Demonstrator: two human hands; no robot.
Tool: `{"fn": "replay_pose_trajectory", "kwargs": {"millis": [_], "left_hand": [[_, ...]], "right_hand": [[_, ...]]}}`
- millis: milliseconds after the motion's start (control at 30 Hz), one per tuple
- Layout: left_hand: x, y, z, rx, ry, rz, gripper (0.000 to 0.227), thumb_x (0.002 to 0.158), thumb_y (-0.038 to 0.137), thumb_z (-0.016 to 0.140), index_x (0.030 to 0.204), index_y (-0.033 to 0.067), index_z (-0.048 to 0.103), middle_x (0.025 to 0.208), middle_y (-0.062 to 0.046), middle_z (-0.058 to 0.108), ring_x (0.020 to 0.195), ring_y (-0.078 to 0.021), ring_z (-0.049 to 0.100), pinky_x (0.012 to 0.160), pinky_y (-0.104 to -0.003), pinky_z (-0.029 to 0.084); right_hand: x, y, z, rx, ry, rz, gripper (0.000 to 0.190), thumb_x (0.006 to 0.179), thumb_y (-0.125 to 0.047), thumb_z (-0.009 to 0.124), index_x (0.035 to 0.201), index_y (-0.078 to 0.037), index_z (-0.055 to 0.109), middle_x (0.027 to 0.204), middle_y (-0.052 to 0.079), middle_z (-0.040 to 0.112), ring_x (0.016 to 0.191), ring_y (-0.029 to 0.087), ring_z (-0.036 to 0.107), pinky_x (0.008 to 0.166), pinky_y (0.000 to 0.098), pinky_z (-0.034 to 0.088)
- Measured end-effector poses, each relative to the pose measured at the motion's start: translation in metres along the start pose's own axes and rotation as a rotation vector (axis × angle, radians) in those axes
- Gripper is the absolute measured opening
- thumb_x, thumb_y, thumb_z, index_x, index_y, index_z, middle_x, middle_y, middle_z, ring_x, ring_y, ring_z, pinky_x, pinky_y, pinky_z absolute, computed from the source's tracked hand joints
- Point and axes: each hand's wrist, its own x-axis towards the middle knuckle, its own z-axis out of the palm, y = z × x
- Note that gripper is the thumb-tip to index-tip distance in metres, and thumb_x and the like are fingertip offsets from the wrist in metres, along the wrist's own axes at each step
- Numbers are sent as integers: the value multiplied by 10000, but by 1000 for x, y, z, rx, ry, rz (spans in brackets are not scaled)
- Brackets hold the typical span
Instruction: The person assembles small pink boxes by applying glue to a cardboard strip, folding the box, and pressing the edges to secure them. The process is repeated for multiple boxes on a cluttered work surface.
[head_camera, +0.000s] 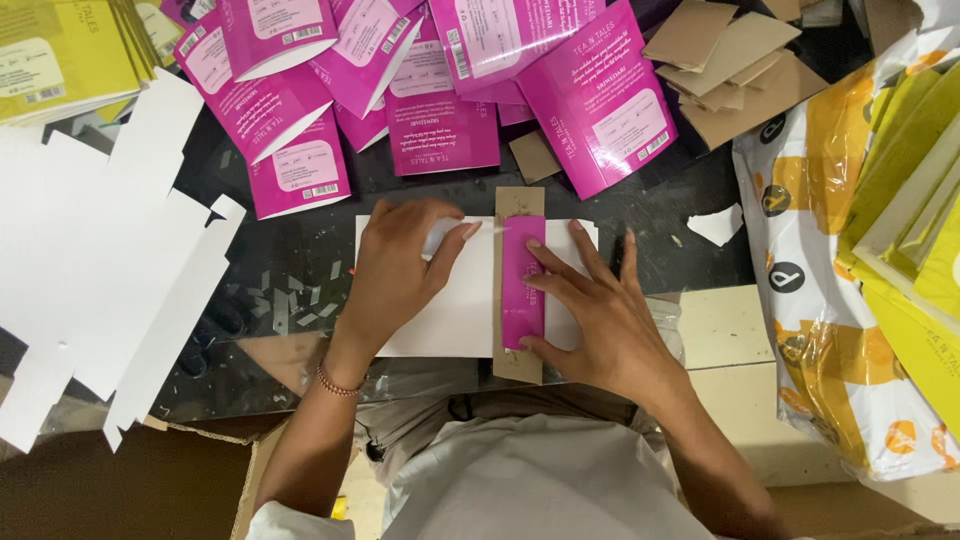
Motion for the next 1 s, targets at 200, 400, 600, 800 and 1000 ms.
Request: {"fn": "replay_pose_trajectory", "kwargs": {"millis": [200, 400, 600, 800, 1000], "left_hand": [[-13, -8, -1, -142, 125, -193, 167, 1019, 221, 686, 1165, 146, 716, 1001, -79, 778, 899, -323, 755, 784, -409, 561], [-70, -33, -41, -155, 407, -452, 292, 1012, -83, 617, 1297, -21, 626, 1062, -248, 696, 922, -347, 689, 848, -502, 532], [-99, -49, -52, 384, 339, -790, 221, 983, 227, 750, 1179, 173, 663, 976, -129, 776, 903, -393, 745, 723, -500, 523], [-102, -16, -61, 382, 627, -444, 398, 1022, 292, 701, 1277, 5, 597, 1105, -135, 630, 967, -327, 670, 807, -394, 536], [-117, -1, -31, 627, 345, -467, 304, 934, 342, 788, 1061, 66, 763, 850, -66, 625, 758, -271, 597, 681, -383, 420]], "right_hand": [[-1, 0, 1, 9, 18, -4, 575, 721, -308, 897, 1237, -151, 698, 1510, 93, 585, 1520, 493, 273, 1111, 847, -8], [-2, 1, 6, -3, 38, -31, 558, 724, -299, 894, 1229, -155, 704, 1514, 92, 584, 1524, 472, 281, 1125, 829, -25], [6, -7, 19, -17, 24, -46, 548, 749, -346, 873, 1231, -153, 700, 1527, 90, 571, 1529, 472, 272, 1125, 830, -46], [7, -13, 19, -47, 39, -74, 558, 744, -328, 880, 1247, -172, 696, 1521, 85, 579, 1520, 487, 288, 1128, 833, -22], [9, -14, 24, -59, 20, -42, 557, 748, -343, 885, 1245, -170, 702, 1544, 61, 563, 1555, 430, 267, 1148, 814, -49]]}}
